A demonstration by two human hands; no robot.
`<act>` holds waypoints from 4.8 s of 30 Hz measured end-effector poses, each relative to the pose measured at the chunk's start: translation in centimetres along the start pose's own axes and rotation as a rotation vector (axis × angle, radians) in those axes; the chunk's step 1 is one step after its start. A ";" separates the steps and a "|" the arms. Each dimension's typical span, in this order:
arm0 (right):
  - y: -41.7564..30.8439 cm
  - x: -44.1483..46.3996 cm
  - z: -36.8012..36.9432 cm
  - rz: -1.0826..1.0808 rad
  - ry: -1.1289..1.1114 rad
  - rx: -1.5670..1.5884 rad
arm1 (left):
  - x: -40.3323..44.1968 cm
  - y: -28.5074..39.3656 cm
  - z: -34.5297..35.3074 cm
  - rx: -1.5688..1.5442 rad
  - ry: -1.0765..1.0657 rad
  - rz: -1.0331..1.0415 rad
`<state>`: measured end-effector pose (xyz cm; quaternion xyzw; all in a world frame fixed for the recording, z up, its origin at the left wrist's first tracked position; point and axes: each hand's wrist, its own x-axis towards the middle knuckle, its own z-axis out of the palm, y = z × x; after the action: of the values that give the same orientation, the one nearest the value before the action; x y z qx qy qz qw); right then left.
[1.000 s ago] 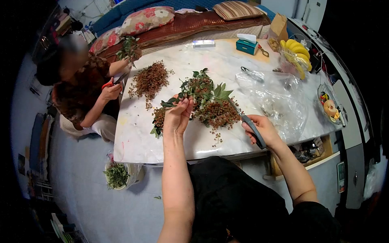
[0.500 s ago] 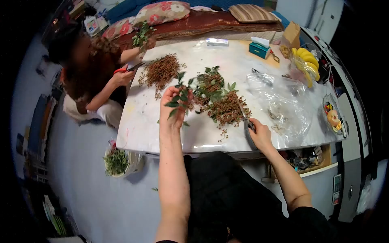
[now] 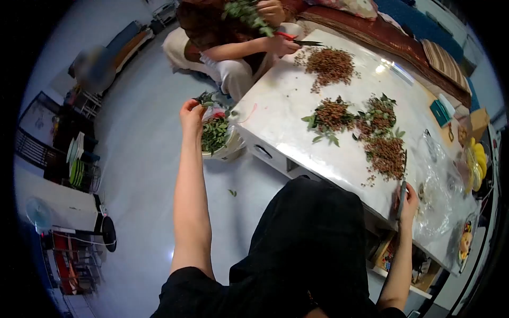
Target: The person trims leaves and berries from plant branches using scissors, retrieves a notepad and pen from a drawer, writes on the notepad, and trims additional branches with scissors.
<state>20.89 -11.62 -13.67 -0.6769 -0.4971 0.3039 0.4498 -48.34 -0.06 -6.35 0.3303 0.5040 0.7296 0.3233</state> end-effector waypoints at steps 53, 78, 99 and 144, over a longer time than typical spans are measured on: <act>-6.2 -2.4 0.2 0.236 -0.068 0.434 | -12.4 -9.3 45.7 1.339 -0.692 -0.119; -6.4 -3.2 0.1 0.210 -0.028 0.514 | -15.8 -1.5 39.4 0.254 -0.677 0.174; -15.3 -5.7 3.5 0.211 -0.463 0.749 | -22.4 0.9 37.0 -0.075 -0.588 0.002; -14.3 -4.9 2.0 0.130 -0.352 0.592 | -24.9 0.6 37.6 -0.092 -0.642 0.013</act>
<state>11.88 -14.22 -1.64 -0.4843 -0.4133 0.5751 0.5137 -3.73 -0.65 0.62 0.5318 0.3406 0.6122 0.4758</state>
